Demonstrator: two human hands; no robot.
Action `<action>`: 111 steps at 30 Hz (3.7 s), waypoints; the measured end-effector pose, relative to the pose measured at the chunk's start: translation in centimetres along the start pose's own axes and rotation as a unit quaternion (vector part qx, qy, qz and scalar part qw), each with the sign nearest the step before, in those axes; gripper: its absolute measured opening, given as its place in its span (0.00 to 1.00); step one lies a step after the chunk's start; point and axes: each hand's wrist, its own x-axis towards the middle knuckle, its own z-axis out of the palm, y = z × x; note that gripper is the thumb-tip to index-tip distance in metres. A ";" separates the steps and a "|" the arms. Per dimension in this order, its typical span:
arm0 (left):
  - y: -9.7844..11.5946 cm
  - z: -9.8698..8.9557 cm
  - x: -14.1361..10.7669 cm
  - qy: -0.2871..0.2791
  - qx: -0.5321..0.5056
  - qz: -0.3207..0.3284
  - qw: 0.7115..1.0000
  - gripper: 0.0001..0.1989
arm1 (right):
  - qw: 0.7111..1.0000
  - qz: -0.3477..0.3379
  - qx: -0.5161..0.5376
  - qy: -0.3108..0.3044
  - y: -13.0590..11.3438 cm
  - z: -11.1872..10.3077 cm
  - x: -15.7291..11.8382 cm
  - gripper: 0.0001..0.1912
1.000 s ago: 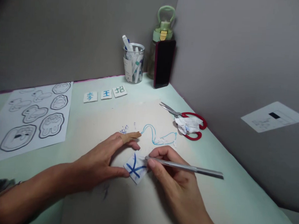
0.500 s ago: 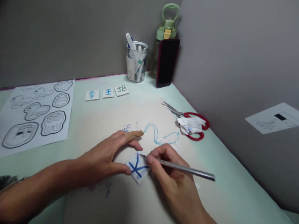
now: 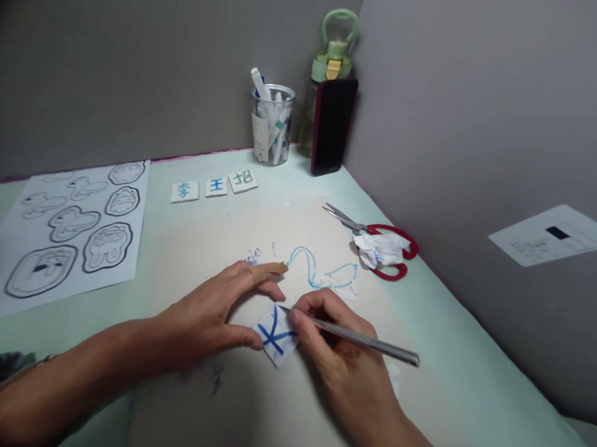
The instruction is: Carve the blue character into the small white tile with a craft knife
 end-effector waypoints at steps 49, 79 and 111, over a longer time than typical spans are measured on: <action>-0.2 0.5 -0.3 0.027 -0.006 -0.010 1.000 0.34 | 0.998 0.002 -0.013 -0.066 0.3 -0.4 -0.9 0.15; -0.2 0.7 -0.1 0.045 0.008 -0.020 0.999 0.32 | 0.997 0.004 0.001 -0.083 1.1 -0.7 -1.9 0.15; 0.0 0.6 -0.3 0.046 0.018 -0.011 0.999 0.25 | 0.995 0.015 -0.028 -0.097 0.7 -0.9 -2.2 0.17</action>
